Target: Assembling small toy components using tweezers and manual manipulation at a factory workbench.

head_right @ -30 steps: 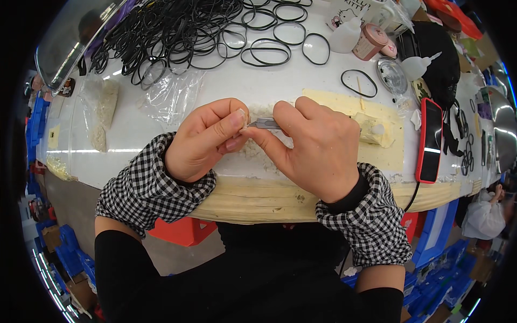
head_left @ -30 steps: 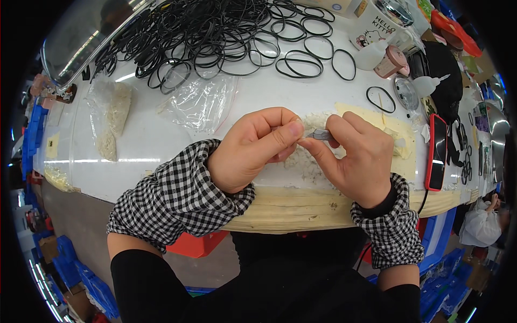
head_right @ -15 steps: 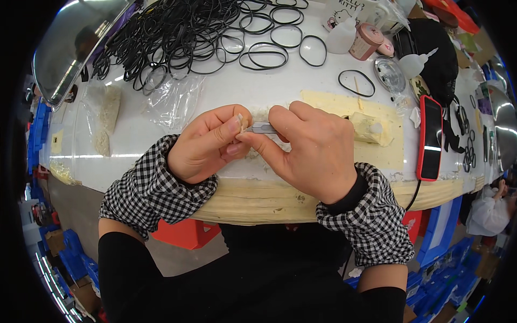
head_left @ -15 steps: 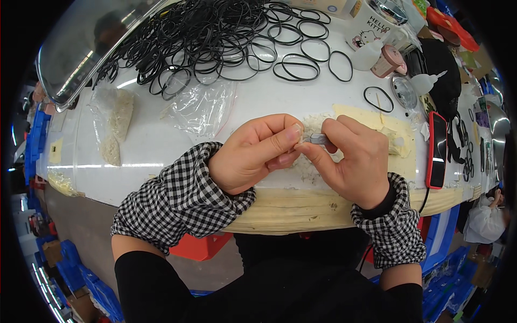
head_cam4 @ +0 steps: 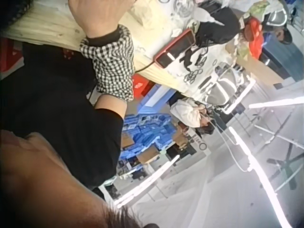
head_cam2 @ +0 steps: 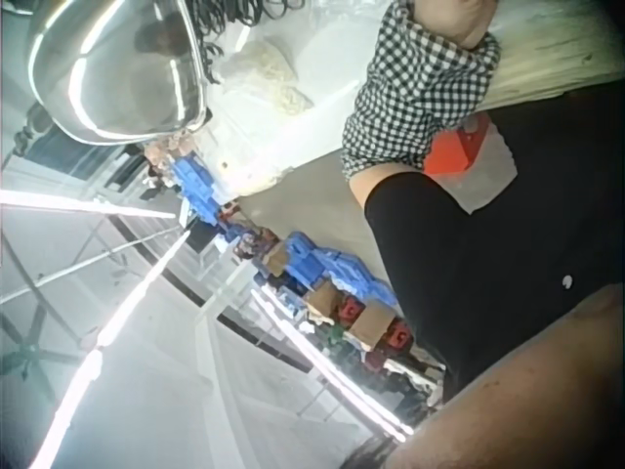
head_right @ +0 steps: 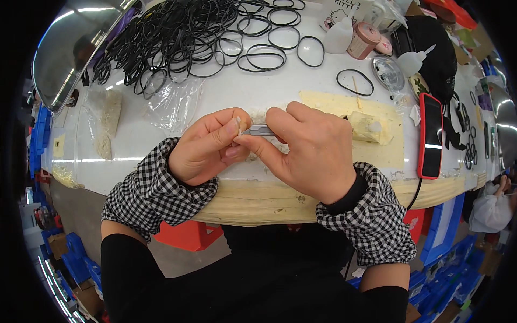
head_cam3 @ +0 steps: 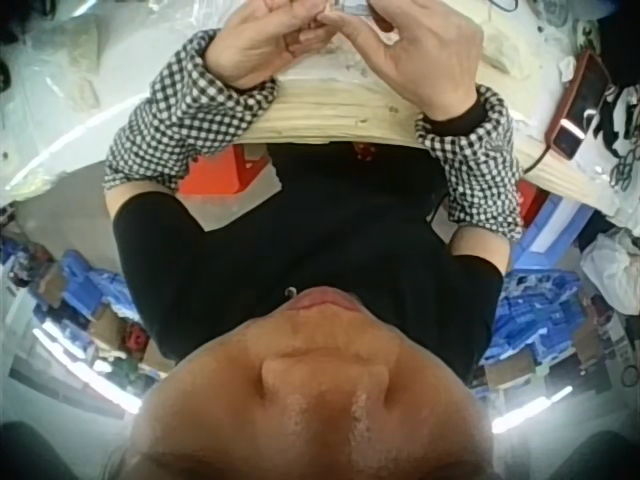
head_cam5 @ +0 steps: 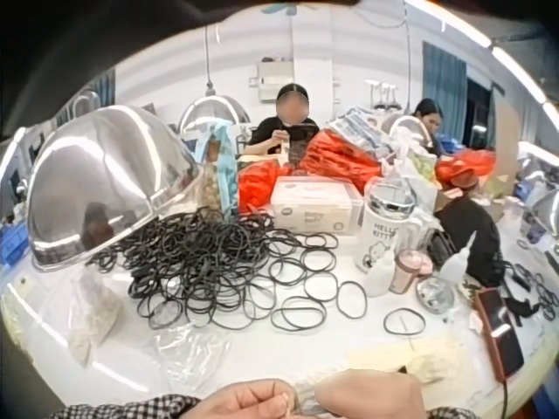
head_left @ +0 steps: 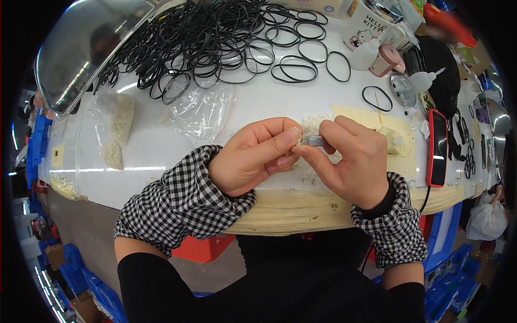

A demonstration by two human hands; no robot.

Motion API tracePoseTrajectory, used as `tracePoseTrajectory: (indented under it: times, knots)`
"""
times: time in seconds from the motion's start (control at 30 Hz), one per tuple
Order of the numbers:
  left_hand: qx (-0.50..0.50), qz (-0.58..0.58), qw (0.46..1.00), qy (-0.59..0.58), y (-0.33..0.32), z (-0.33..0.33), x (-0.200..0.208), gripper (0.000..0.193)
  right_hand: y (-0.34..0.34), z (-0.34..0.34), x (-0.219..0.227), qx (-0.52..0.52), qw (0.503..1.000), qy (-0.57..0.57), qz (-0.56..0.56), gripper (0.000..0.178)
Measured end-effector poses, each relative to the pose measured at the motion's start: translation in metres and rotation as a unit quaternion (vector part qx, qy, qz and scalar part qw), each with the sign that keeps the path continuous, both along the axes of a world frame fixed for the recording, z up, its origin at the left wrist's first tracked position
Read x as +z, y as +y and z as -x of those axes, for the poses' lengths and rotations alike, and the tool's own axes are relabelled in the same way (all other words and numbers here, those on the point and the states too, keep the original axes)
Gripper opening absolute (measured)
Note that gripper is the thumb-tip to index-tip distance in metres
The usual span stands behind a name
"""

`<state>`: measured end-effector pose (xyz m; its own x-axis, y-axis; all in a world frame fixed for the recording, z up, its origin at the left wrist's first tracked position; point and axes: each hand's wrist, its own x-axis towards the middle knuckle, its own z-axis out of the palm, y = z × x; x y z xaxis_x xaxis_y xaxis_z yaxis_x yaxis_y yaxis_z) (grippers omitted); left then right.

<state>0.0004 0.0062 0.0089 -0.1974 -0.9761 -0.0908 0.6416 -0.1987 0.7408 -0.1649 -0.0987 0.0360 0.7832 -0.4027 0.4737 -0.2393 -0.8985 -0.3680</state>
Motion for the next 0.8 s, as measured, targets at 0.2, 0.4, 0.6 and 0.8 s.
tracePoseTrajectory:
  times: [0.2, 0.4, 0.6, 0.8]
  knots:
    - [0.006, -0.003, 1.0, -0.011, 0.0, 0.0, -0.001, 0.023, -0.001, 0.0, -0.002, -0.004, 1.0, -0.016, 0.013, 0.038]
    - [0.008, -0.001, 1.0, -0.03, 0.0, -0.001, -0.003, 0.023, -0.001, 0.0, -0.001, -0.009, 1.0, -0.007, 0.025, 0.038]
    - [0.012, -0.007, 0.999, -0.029, 0.001, -0.001, 0.0, 0.023, -0.001, 0.003, 0.002, 0.013, 0.999, 0.036, -0.016, 0.037]
    - [-0.036, 0.019, 0.99, 0.134, -0.001, -0.002, -0.002, 0.02, -0.002, 0.001, 0.008, 0.089, 0.986, -0.048, -0.133, 0.026]
